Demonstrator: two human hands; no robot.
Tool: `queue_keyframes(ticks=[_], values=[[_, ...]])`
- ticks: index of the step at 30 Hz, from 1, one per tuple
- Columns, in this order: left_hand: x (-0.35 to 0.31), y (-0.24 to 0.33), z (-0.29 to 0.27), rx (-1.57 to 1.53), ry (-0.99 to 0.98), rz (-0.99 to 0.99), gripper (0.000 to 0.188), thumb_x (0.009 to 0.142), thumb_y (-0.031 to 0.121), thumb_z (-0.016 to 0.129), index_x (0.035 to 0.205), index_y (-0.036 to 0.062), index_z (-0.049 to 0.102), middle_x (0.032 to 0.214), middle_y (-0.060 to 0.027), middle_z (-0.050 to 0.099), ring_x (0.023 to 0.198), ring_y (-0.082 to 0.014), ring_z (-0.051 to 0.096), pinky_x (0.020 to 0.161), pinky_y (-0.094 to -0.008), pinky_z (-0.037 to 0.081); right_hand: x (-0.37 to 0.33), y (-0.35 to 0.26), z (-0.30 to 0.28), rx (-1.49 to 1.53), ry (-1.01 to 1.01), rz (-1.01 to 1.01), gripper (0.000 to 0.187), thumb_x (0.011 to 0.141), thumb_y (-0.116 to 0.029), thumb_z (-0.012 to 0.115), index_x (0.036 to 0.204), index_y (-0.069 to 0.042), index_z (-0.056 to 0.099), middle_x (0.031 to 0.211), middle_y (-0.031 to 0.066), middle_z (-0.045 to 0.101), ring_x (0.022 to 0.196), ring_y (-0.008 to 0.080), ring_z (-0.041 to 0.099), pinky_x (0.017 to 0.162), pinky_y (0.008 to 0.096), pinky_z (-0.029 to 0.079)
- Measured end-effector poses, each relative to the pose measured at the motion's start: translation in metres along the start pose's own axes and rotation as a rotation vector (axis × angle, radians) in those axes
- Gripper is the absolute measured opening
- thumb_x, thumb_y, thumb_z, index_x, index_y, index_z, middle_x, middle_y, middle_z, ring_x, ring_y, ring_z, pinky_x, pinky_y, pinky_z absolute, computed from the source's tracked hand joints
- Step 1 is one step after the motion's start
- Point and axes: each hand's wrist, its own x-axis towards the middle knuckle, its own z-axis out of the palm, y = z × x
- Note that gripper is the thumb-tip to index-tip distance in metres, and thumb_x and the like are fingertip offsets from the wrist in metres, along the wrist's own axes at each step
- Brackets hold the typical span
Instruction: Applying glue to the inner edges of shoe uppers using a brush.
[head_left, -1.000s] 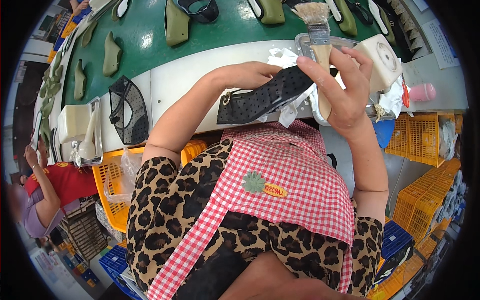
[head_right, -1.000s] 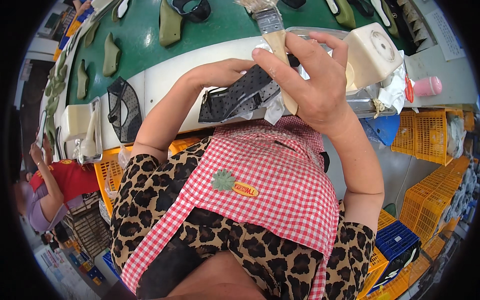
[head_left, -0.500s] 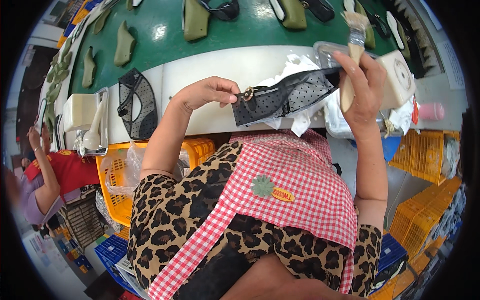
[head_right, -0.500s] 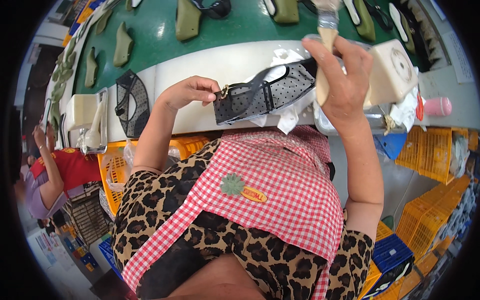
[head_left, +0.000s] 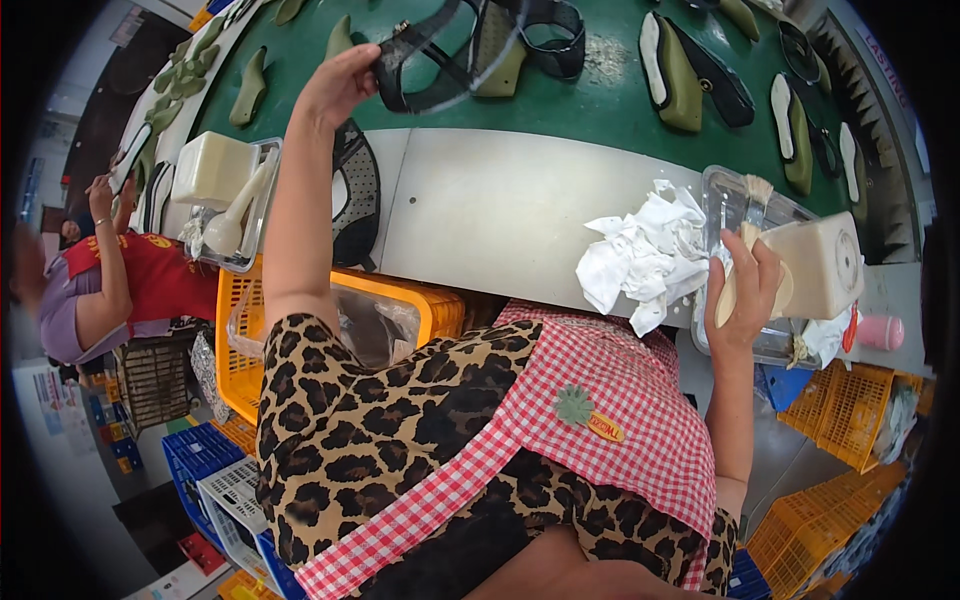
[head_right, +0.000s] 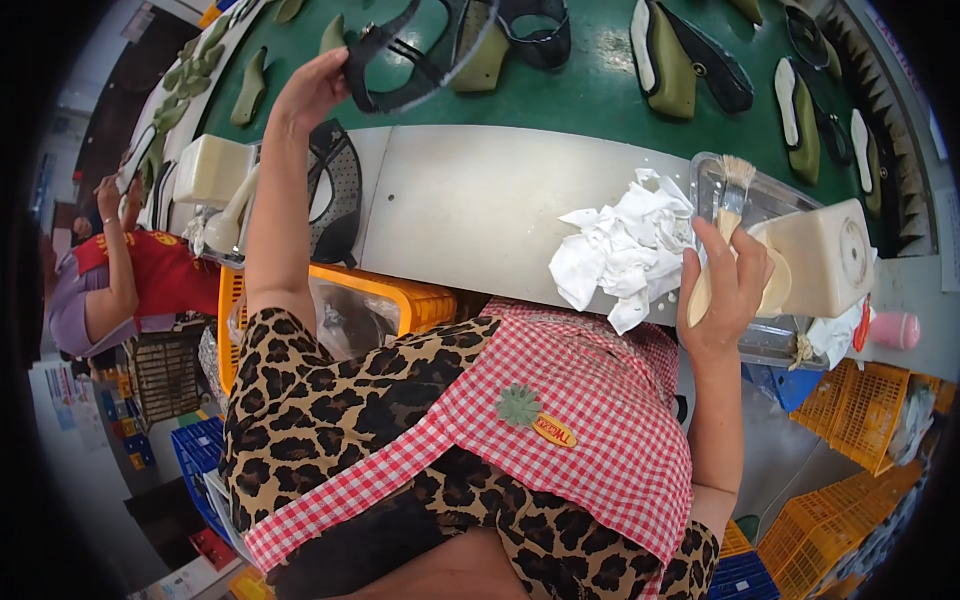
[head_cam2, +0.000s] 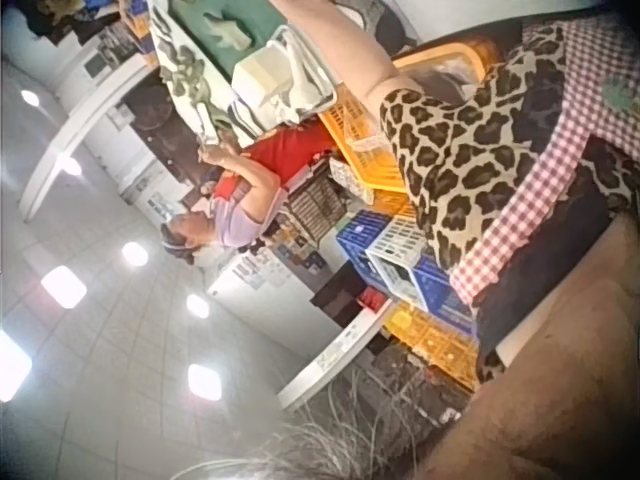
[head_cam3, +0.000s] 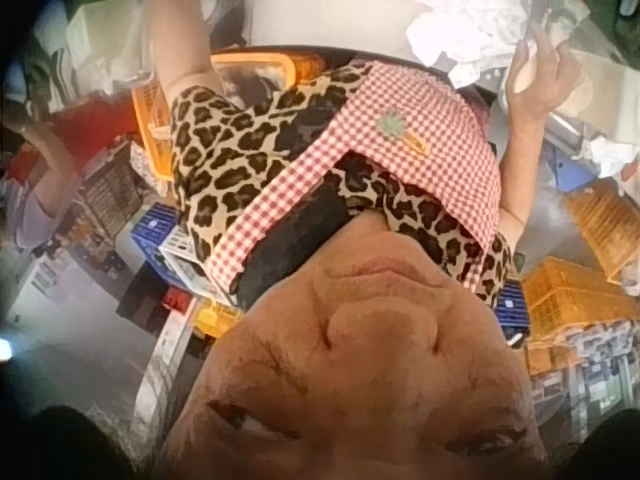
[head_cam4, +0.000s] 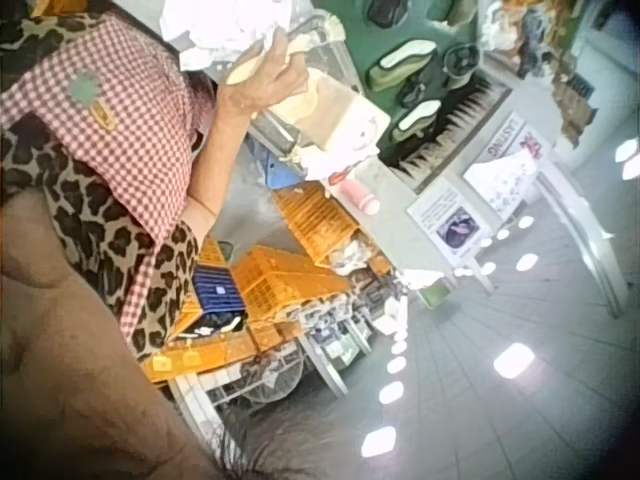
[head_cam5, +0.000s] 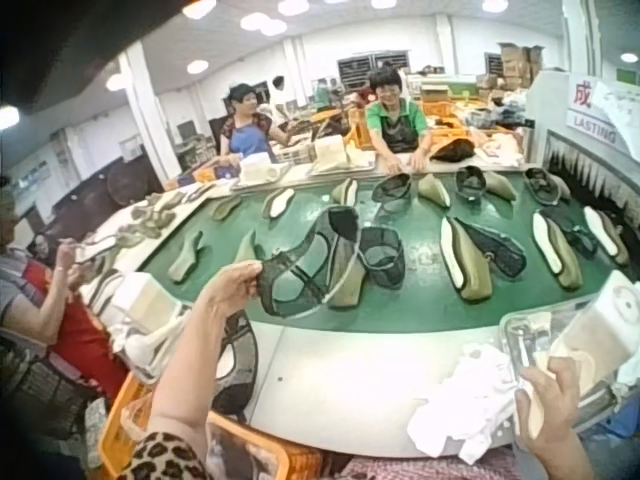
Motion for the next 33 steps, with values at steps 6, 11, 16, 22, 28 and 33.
queue_keyframes(ticks=[6,11,16,22,28,33], values=[[0.043,-0.004,-0.092,-0.177,0.571,-0.123,0.036,0.095,0.032,0.065,0.124,0.0115,0.062,0.112,-0.0064,0.063,0.084,-0.018,0.059,0.075,-0.0299,0.048,-0.01,-0.008,0.005,0.017,-0.04,0.024,0.037,0.078,0.004,0.069,0.113,-0.007,0.068,0.107,0.0162,0.058,0.096,0.0333,0.056,0.086,0.0414,0.043],[-0.018,0.008,-0.069,0.686,0.62,-0.298,0.067,0.085,0.043,0.073,0.142,0.0161,0.05,0.139,-0.0108,0.053,0.125,-0.035,0.052,0.096,-0.0492,0.045,-0.021,-0.008,0.005,0.045,-0.065,0.042,0.035,0.079,0.005,0.068,0.112,-0.006,0.068,0.106,0.0166,0.059,0.093,0.0339,0.057,0.082,0.0415,0.045],[-0.103,-0.021,-0.098,1.148,0.293,-0.106,0.061,0.085,0.04,0.073,0.14,0.0198,0.054,0.14,-0.0141,0.054,0.125,-0.0325,0.055,0.101,-0.0428,0.045,-0.019,-0.007,0.01,0.118,-0.07,0.01,0.027,0.084,0.001,0.066,0.111,-0.004,0.068,0.103,0.0169,0.062,0.093,0.0339,0.058,0.082,0.0407,0.046],[-0.128,-0.044,-0.076,1.311,0.578,-0.563,0.041,0.084,0.026,0.071,0.118,0.0045,0.065,0.097,-0.0179,0.07,0.086,-0.0273,0.07,0.072,-0.0377,0.055,-0.022,-0.013,0.018,0.211,-0.073,0.006,0.02,0.09,-0.005,0.064,0.109,-0.002,0.067,0.101,0.0177,0.064,0.093,0.0335,0.06,0.083,0.0407,0.047],[-0.115,-0.066,-0.107,1.114,0.42,-0.658,0.024,0.088,0.022,0.069,0.105,0.005,0.067,0.082,-0.0042,0.066,0.065,-0.014,0.064,0.051,-0.0308,0.05,-0.026,-0.017,0.019,0.257,-0.061,-0.032,0.02,0.09,-0.005,0.065,0.109,-0.001,0.067,0.102,0.0194,0.064,0.09,0.0341,0.061,0.078,0.0404,0.05],[-0.102,-0.048,-0.061,0.412,0.281,-0.208,0.008,0.093,0.013,0.066,0.101,0.0111,0.066,0.095,0.003,0.065,0.089,-0.0109,0.063,0.073,-0.0342,0.056,-0.029,-0.016,0.018,0.273,-0.047,-0.018,0.021,0.09,-0.005,0.064,0.11,0.0,0.066,0.101,0.0198,0.064,0.089,0.0347,0.061,0.078,0.0409,0.05]])
